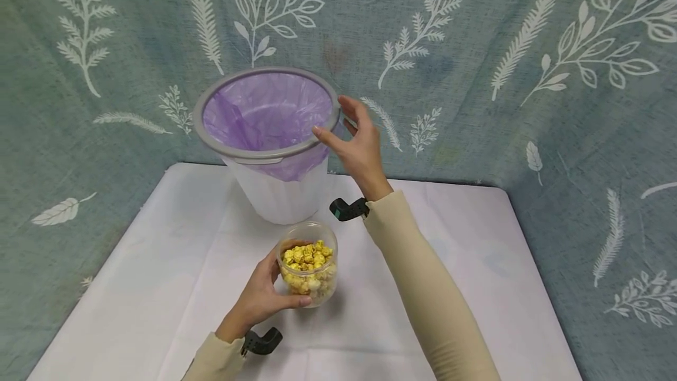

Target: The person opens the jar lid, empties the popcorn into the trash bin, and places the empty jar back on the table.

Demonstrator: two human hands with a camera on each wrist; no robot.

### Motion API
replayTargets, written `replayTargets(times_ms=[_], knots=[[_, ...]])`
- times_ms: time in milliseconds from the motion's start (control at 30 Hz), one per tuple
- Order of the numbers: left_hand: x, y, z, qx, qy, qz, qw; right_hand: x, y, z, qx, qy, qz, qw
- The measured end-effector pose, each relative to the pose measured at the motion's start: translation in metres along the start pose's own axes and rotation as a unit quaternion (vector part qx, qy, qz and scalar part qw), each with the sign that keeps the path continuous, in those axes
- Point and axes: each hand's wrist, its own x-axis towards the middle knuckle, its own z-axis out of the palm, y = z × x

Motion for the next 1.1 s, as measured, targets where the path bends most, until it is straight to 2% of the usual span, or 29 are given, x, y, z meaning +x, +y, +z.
replayTargets(times_ms=[300,433,700,867,1100], knots=[[-0.002,0.001,-0.006,0.002,0.006,0.006,1.0,0.011,0.027,0.008,0.003,0.011,-0.02,0.9997],[-0.003,0.003,-0.011,0.001,0.009,0.007,0.9999,0.011,0.031,0.01,0.006,0.006,-0.026,0.9996],[-0.002,0.009,-0.027,0.008,0.018,0.0,0.9998,0.009,0.032,0.011,0.015,0.004,-0.008,0.9998],[-0.001,0.017,-0.046,0.001,0.027,0.021,0.9994,0.009,0.034,0.012,0.021,0.003,0.002,0.9998],[-0.003,0.03,-0.085,0.01,0.052,0.029,0.9982,0.008,0.034,0.009,0.005,0.0,0.001,1.0]])
